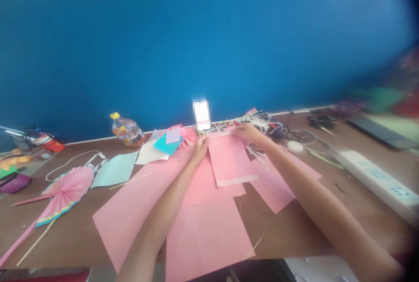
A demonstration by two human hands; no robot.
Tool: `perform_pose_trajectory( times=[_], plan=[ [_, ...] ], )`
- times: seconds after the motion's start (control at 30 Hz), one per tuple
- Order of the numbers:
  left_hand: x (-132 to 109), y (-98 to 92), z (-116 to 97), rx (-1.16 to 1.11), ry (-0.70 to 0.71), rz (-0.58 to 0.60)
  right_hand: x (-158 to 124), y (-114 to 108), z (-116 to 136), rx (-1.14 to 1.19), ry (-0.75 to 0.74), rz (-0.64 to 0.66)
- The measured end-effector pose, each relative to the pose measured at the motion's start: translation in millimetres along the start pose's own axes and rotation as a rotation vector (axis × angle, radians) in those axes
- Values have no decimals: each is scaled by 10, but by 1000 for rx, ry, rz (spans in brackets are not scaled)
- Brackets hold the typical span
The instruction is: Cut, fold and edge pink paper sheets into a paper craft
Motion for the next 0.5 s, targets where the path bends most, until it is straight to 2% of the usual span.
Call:
perform_pose_trajectory(
  times=[0.13,0.23,0.4,0.5],
  plan=[
    [-13,-2,51,-64,-63,-6,-54,-13,74,-15,38,-5],
    [-22,33,60,-171,-103,28,-130,-59,226,-34,1,-35],
    [-30,92,-19,-336,-37,117,-230,-56,444,-140,-107,-10],
    [-69,63,52,-369,-149,76,-226,-25,451,-182,-123,-4]
  ],
)
Point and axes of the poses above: each hand's wrist, its own x-axis towards the middle knuckle, its own y-axis out of the palm, z = x × y, the point moved 7 cm from there along x, towards the middle knuckle, and after that the axes turned 7 degrees about y, right-handed, at the moved point
